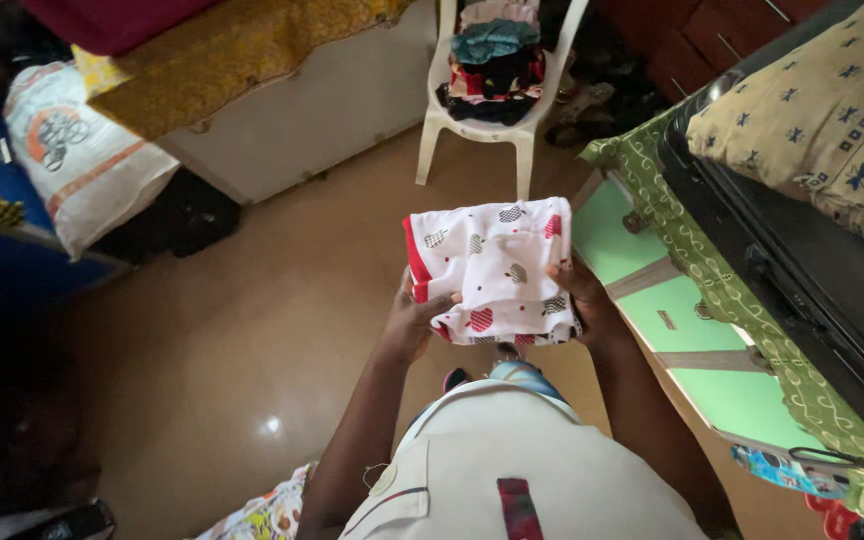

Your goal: The person folds several pieces of clothing and places them on a chair. They then organize and stack several books, certificates, and a notebook, and move various small containers and a glasses case on a side table and bed.

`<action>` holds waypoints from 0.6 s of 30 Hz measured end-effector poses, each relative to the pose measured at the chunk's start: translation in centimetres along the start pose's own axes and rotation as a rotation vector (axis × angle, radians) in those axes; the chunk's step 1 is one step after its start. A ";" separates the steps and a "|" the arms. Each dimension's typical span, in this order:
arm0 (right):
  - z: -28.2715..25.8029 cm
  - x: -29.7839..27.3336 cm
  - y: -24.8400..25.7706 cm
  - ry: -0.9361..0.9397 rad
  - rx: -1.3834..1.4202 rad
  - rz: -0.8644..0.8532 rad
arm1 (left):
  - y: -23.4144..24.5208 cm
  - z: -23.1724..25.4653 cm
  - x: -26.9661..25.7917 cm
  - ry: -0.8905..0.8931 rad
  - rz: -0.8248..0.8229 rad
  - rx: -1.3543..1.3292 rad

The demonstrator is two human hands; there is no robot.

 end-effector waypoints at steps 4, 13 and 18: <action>-0.1 2.8 1.6 0.056 -0.014 -0.015 | 1.6 -0.7 3.6 0.002 0.011 0.000; -1.8 14.2 7.7 0.074 -0.038 0.066 | 4.4 -1.3 15.6 0.062 0.097 0.045; -6.3 21.4 8.9 0.086 -0.141 0.111 | 4.1 0.4 23.1 0.040 0.124 0.092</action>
Point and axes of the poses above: each hand's wrist, its own x-axis towards the middle knuckle, its own y-axis out of the back of the hand, z = x × y, the point moved 8 cm from there along x, towards the middle knuckle, and after that the axes turned 3 degrees about x, right-handed, at the moved point
